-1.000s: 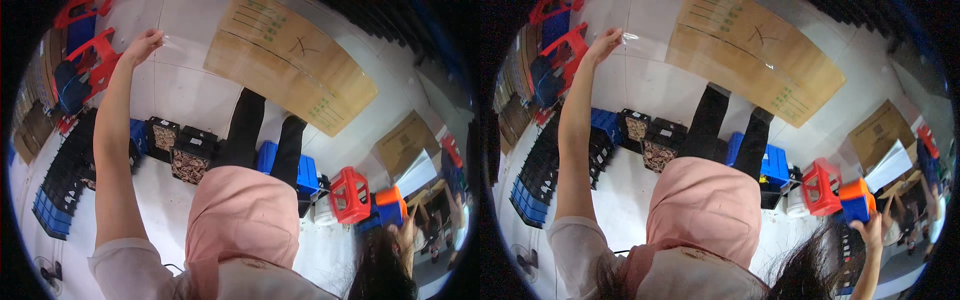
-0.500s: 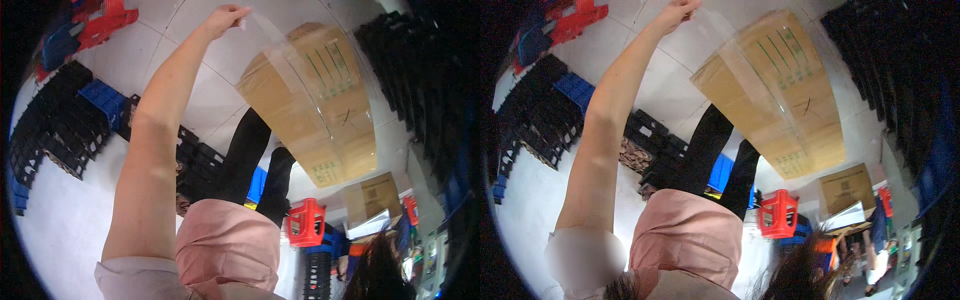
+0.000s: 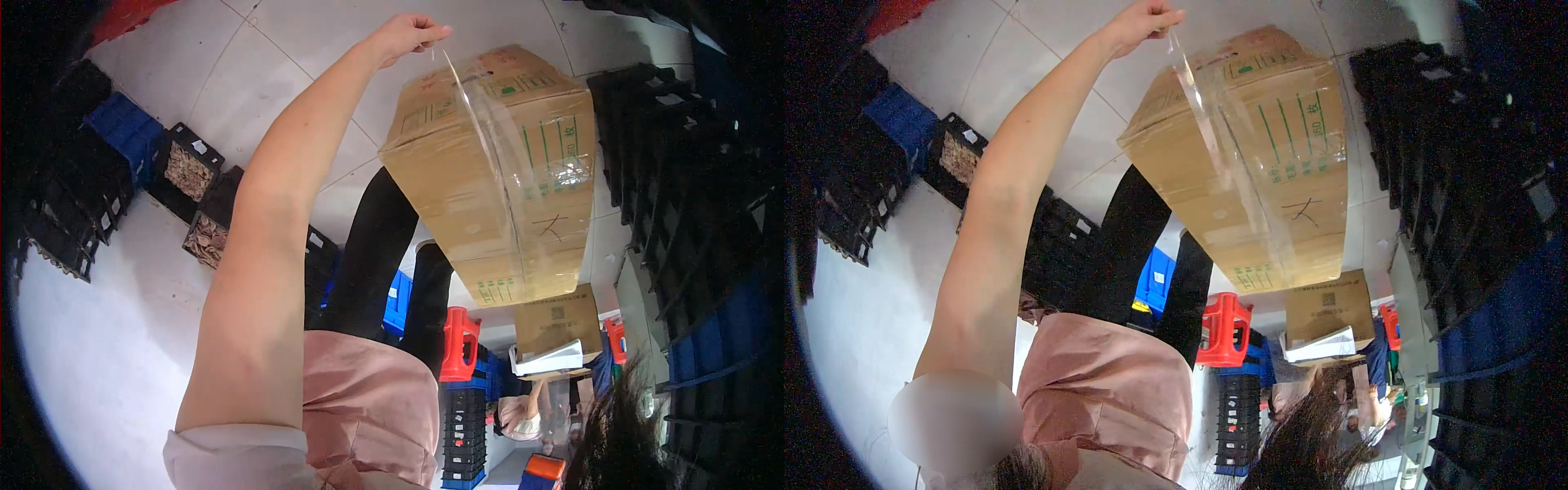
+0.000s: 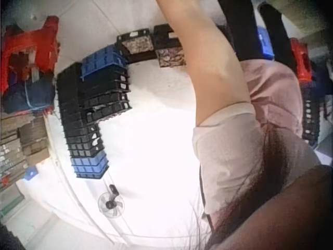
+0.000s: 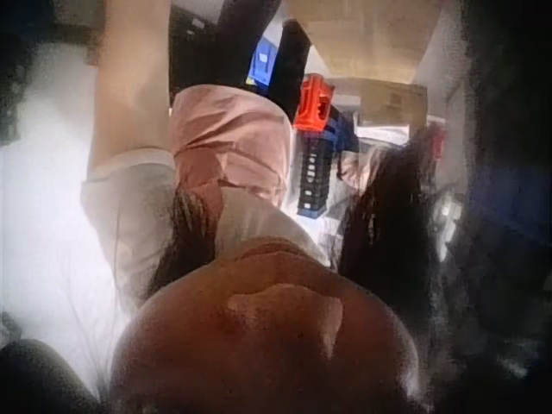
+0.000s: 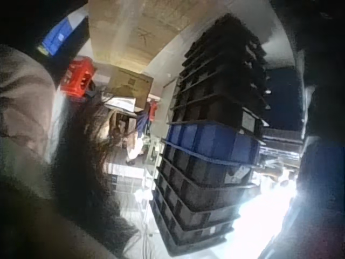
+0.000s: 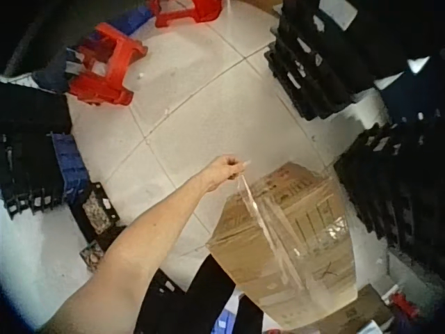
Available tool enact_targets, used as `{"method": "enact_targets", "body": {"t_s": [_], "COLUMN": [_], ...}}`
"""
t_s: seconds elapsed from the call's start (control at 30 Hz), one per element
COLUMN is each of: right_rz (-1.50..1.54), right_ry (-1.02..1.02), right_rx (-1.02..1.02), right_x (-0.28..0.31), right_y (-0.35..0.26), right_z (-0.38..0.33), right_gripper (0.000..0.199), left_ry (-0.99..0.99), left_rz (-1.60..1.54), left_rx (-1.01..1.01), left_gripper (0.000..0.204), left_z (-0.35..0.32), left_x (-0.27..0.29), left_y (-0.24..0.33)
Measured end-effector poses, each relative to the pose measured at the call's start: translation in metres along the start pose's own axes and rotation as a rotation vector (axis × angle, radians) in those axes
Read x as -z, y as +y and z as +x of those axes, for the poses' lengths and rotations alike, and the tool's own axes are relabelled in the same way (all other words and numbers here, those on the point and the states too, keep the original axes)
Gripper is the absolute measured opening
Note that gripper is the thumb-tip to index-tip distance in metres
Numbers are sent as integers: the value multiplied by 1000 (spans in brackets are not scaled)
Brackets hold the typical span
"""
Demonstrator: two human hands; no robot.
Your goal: The recorder is placing a protective sheet over items in a box, folding the flaps, and sealing it with a tape dispenser.
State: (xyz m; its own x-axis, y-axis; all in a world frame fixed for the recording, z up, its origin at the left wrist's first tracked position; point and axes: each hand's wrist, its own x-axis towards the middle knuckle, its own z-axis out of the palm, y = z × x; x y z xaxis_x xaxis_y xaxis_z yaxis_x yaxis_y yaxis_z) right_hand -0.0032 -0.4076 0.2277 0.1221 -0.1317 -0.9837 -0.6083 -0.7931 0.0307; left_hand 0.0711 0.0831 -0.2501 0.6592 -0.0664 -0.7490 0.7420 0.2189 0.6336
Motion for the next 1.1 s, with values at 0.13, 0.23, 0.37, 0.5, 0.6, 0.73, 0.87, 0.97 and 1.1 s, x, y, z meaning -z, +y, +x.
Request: {"method": "enact_targets", "body": {"t_s": [0.13,0.23,0.37,0.5,0.6,0.73,0.87,0.97,1.1], "right_rz": [2,0,12,18,41,53,68,84,90], "right_ry": [4,1,2,-3,5,6,9,11,11], "right_rx": [-12,-25,-33,-36,-49,-41,-30,-30,-11], "right_x": [-4,-7,-11,-13,-20,-23,-29,-32,-35], "right_y": [-11,-15,-18,-16,-15,-13,-10,-7,-5], "right_z": [5,8,15,18,16,18,19,18,20], "right_gripper": [77,77,78,78,78,78,79,79,79], "left_ry": [-10,-12,14,60,15,16,-1,25,154], "left_rz": [-79,-20,123,94,36,36,38,-32,5], "left_rx": [10,51,99,-41,85,95,66,76,-14], "left_gripper": [30,31,35,36,34,28,28,30,31], "left_z": [4,11,16,17,6,2,1,0,7], "left_x": [-12,-19,-28,-39,-49,-53,-57,-60,-40], "left_y": [-9,-17,-34,-56,-44,-41,-45,-47,-45]}}
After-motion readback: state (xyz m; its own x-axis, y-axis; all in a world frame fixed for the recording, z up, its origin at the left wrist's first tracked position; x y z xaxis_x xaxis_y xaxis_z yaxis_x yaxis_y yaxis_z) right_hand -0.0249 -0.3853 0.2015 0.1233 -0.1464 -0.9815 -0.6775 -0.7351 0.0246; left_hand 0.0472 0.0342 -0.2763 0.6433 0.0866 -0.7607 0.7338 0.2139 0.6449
